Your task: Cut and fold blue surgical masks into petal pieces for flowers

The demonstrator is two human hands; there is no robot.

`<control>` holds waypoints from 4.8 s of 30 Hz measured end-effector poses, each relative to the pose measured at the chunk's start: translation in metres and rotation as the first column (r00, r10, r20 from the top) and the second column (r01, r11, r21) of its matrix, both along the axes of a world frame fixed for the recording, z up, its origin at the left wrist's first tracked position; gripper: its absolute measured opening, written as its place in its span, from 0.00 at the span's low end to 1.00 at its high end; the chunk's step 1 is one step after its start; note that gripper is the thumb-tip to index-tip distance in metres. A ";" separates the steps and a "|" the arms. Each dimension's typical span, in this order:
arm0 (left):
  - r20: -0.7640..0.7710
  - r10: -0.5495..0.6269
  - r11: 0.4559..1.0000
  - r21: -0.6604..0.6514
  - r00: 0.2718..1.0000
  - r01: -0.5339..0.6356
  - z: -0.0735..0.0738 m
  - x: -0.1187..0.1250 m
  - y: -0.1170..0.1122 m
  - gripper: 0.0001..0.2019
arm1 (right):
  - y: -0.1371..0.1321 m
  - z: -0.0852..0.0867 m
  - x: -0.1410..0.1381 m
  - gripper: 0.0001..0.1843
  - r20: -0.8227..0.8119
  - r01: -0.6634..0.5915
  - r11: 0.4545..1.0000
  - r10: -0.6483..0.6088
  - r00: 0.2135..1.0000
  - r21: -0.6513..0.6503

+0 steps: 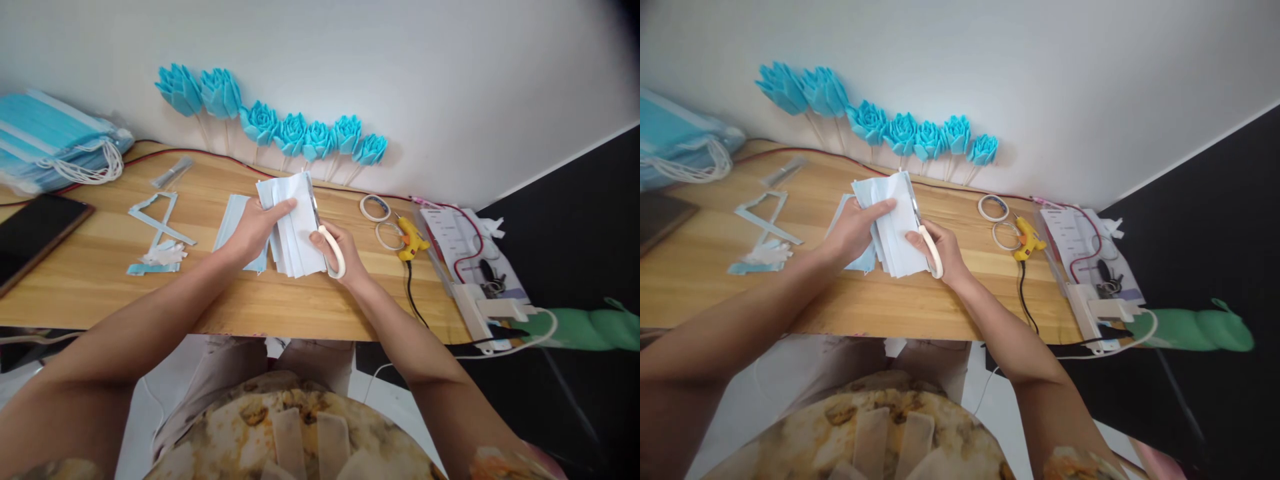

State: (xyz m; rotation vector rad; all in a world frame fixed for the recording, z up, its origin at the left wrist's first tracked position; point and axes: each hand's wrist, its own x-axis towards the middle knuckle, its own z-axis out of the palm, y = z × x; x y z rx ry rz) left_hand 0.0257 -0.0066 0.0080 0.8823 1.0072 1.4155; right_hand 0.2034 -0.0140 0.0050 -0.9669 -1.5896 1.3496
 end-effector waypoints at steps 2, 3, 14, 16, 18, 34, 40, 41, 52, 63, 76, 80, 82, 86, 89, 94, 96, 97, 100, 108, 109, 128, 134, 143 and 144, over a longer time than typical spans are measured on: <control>-0.002 0.002 1.000 -0.005 1.000 -0.002 -0.001 0.000 0.001 0.21 | 0.001 -0.001 0.000 0.28 -0.002 0.004 1.000 -0.004 1.000 -0.002; -0.002 0.003 1.000 -0.005 1.000 -0.003 -0.002 0.000 0.001 0.21 | 0.001 -0.001 0.000 0.28 -0.003 0.005 1.000 -0.005 1.000 -0.006; -0.037 0.048 0.997 0.063 0.998 -0.046 0.001 -0.003 0.004 0.22 | -0.001 -0.002 -0.002 0.28 0.014 -0.046 0.994 0.048 0.999 -0.098; -0.019 0.059 0.996 0.062 0.998 -0.058 0.002 -0.003 0.004 0.21 | -0.001 0.001 -0.002 0.29 0.023 -0.050 0.994 0.052 0.998 -0.096; 0.005 0.063 0.996 0.057 0.998 -0.063 0.003 -0.003 0.004 0.21 | -0.001 0.004 -0.001 0.30 0.049 -0.050 0.995 0.054 0.997 -0.089; -0.066 0.022 1.000 -0.012 0.998 -0.023 0.002 0.001 -0.001 0.21 | 0.001 0.006 0.002 0.32 0.086 -0.040 0.999 0.042 0.995 -0.014; -0.064 0.013 1.000 0.012 0.998 -0.012 0.000 0.001 0.000 0.22 | 0.000 0.004 0.002 0.31 0.083 -0.053 0.998 0.056 0.995 -0.035; -0.065 0.015 1.000 0.020 0.998 -0.014 0.000 0.001 0.001 0.22 | 0.000 0.004 0.002 0.31 0.084 -0.055 0.998 0.058 0.995 -0.034; -0.136 0.001 1.000 -0.023 0.991 -0.004 0.001 0.003 -0.002 0.19 | -0.002 0.010 0.002 0.29 0.097 -0.021 1.000 0.020 0.995 0.015; -0.115 -0.014 1.000 -0.008 0.993 0.013 -0.002 0.004 -0.003 0.18 | -0.003 0.008 0.000 0.30 0.043 -0.013 0.999 0.015 0.999 -0.041; -0.092 -0.026 1.000 -0.010 0.995 0.025 -0.002 0.004 -0.002 0.17 | -0.004 0.006 -0.001 0.26 -0.041 -0.006 0.999 0.004 0.999 -0.048; -0.095 -0.030 0.999 -0.014 0.995 0.028 0.000 0.004 -0.003 0.17 | -0.004 0.005 -0.001 0.27 -0.038 0.007 0.998 -0.009 0.999 -0.057; -0.095 -0.028 0.999 -0.021 0.995 0.026 0.001 0.004 -0.004 0.18 | -0.003 0.004 -0.001 0.28 -0.026 0.015 0.997 -0.017 1.000 -0.070; -0.091 -0.029 0.999 -0.022 0.995 0.027 0.001 0.004 -0.004 0.18 | -0.002 0.002 -0.001 0.29 -0.021 0.024 0.995 -0.027 0.999 -0.095; -0.097 -0.034 0.999 -0.015 0.995 0.033 0.001 0.004 -0.003 0.18 | -0.002 0.001 -0.001 0.29 -0.029 0.027 0.995 -0.030 0.999 -0.093; -0.096 -0.021 1.000 -0.023 0.995 0.019 0.001 0.004 -0.003 0.18 | -0.003 0.002 -0.001 0.28 -0.020 0.030 0.996 -0.032 0.999 -0.085; -0.096 -0.021 1.000 -0.022 0.995 0.019 0.001 0.004 -0.003 0.18 | -0.003 0.003 -0.001 0.28 -0.030 0.024 0.996 -0.027 0.999 -0.085; -0.097 -0.021 1.000 -0.018 0.995 0.019 0.001 0.004 -0.003 0.18 | -0.003 0.002 -0.001 0.28 -0.036 0.019 0.996 -0.022 0.999 -0.085; -0.099 -0.026 1.000 -0.008 0.995 0.025 0.000 0.003 -0.003 0.17 | -0.002 0.001 0.000 0.26 -0.058 0.004 0.996 -0.009 0.998 -0.085; -0.096 -0.033 0.999 0.005 0.995 0.034 -0.003 0.002 -0.002 0.17 | 0.000 -0.002 0.000 0.25 -0.105 -0.003 0.994 -0.008 0.994 -0.108; -0.093 -0.030 1.000 0.006 0.995 0.031 -0.004 0.002 -0.001 0.17 | -0.001 -0.002 0.000 0.25 -0.103 -0.002 0.994 -0.009 0.995 -0.107; 0.058 -0.119 0.993 0.003 0.991 0.119 0.002 -0.004 0.005 0.18 | -0.004 0.016 -0.001 0.30 -0.093 -0.003 0.983 -0.014 0.996 -0.186; 0.064 -0.239 0.970 -0.025 0.969 0.241 -0.002 -0.009 0.007 0.18 | 0.002 0.015 0.004 0.31 -0.115 0.037 0.979 -0.061 0.991 -0.199; 0.292 -0.161 0.986 0.087 0.943 0.142 0.018 -0.029 0.013 0.15 | 0.018 0.015 0.014 0.35 -0.310 -0.045 0.929 -0.077 0.948 -0.367; 0.346 -0.140 0.988 0.110 0.928 0.108 0.021 -0.030 0.014 0.13 | 0.018 0.015 0.013 0.35 -0.331 -0.084 0.916 -0.055 0.942 -0.391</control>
